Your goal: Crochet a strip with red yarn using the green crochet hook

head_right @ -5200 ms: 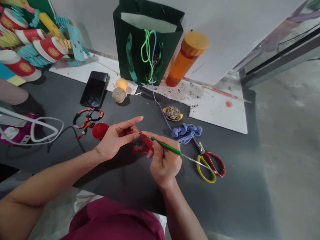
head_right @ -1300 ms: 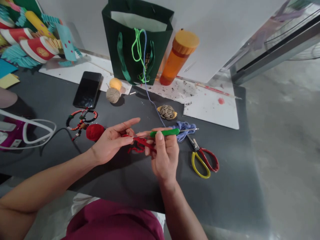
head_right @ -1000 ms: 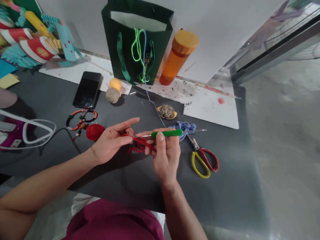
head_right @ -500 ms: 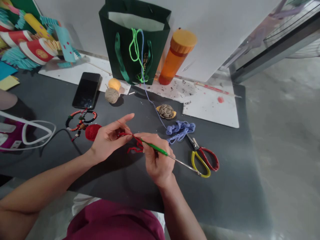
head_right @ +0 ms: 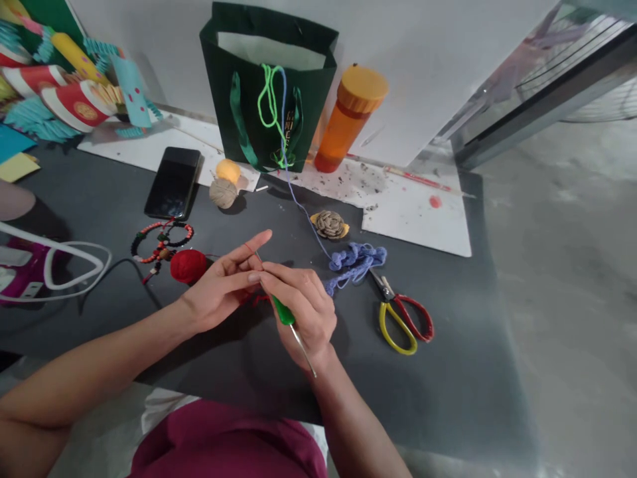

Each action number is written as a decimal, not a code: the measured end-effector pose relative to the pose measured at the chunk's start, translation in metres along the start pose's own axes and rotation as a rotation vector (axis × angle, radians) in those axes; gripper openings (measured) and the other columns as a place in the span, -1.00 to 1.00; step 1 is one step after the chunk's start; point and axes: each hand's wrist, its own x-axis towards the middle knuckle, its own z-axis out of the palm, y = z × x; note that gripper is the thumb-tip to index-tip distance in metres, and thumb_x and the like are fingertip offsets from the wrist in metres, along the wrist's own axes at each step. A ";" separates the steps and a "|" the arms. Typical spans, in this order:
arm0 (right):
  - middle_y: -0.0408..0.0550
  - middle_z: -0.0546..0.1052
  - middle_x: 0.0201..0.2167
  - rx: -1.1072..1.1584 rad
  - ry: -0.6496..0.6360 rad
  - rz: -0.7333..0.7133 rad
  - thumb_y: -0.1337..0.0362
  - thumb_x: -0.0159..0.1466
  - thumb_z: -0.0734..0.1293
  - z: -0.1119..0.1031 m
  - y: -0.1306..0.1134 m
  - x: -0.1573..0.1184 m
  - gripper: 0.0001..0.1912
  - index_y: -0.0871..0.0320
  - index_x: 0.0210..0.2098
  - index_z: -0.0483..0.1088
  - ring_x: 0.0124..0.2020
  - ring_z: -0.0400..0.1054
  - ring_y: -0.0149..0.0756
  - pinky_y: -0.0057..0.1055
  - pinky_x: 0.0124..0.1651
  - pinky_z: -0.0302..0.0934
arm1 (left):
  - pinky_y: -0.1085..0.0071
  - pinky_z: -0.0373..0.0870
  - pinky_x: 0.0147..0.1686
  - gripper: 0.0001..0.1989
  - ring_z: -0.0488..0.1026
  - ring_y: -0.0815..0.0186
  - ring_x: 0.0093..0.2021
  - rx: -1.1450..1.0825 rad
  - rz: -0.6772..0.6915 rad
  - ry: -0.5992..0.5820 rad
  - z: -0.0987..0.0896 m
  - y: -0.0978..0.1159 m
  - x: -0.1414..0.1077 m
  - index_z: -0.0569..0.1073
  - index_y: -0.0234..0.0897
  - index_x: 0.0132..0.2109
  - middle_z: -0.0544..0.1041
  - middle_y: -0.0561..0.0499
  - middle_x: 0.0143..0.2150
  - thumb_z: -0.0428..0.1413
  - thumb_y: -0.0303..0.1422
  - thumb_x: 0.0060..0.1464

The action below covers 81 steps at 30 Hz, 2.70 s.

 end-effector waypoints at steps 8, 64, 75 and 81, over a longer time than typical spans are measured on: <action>-0.08 0.70 -0.26 0.145 0.209 0.387 0.36 0.41 0.33 0.004 -0.006 -0.010 -0.87 0.04 -0.12 0.51 -0.62 0.47 -0.41 -0.43 -0.58 0.33 | 0.54 0.28 -0.32 -0.47 0.36 0.54 -0.45 -0.153 -0.144 -0.040 0.000 0.003 0.001 0.66 -0.14 0.04 0.48 0.19 -0.46 0.48 -0.48 -0.14; -0.17 0.66 -0.43 0.651 0.115 0.793 0.05 0.39 0.36 0.011 -0.005 0.001 -0.79 0.04 -0.23 0.39 -0.68 0.37 -0.42 -0.52 -0.72 0.04 | 0.35 0.42 -0.13 -0.46 0.52 0.38 -0.29 -0.021 -0.106 -0.168 -0.002 0.003 0.002 0.64 -0.10 0.09 0.63 0.06 -0.25 0.41 -0.50 -0.08; -0.22 0.54 -0.53 0.543 0.246 0.736 0.05 0.38 0.39 0.005 0.001 0.003 -0.80 0.03 -0.24 0.42 -0.68 0.25 -0.48 -0.58 -0.73 0.01 | 0.41 0.43 -0.12 -0.41 0.46 0.43 -0.28 0.191 0.073 -0.095 -0.006 0.004 0.003 0.61 -0.07 0.16 0.55 0.10 -0.33 0.45 -0.39 -0.07; -0.21 0.63 -0.50 0.580 0.218 0.722 0.05 0.40 0.37 -0.002 -0.004 0.009 -0.80 0.02 -0.25 0.40 -0.72 0.22 -0.49 -0.58 -0.73 0.01 | 0.44 0.42 -0.18 -0.40 0.44 0.45 -0.31 0.210 0.085 -0.068 -0.005 0.008 0.004 0.62 -0.09 0.16 0.52 0.10 -0.36 0.46 -0.37 -0.09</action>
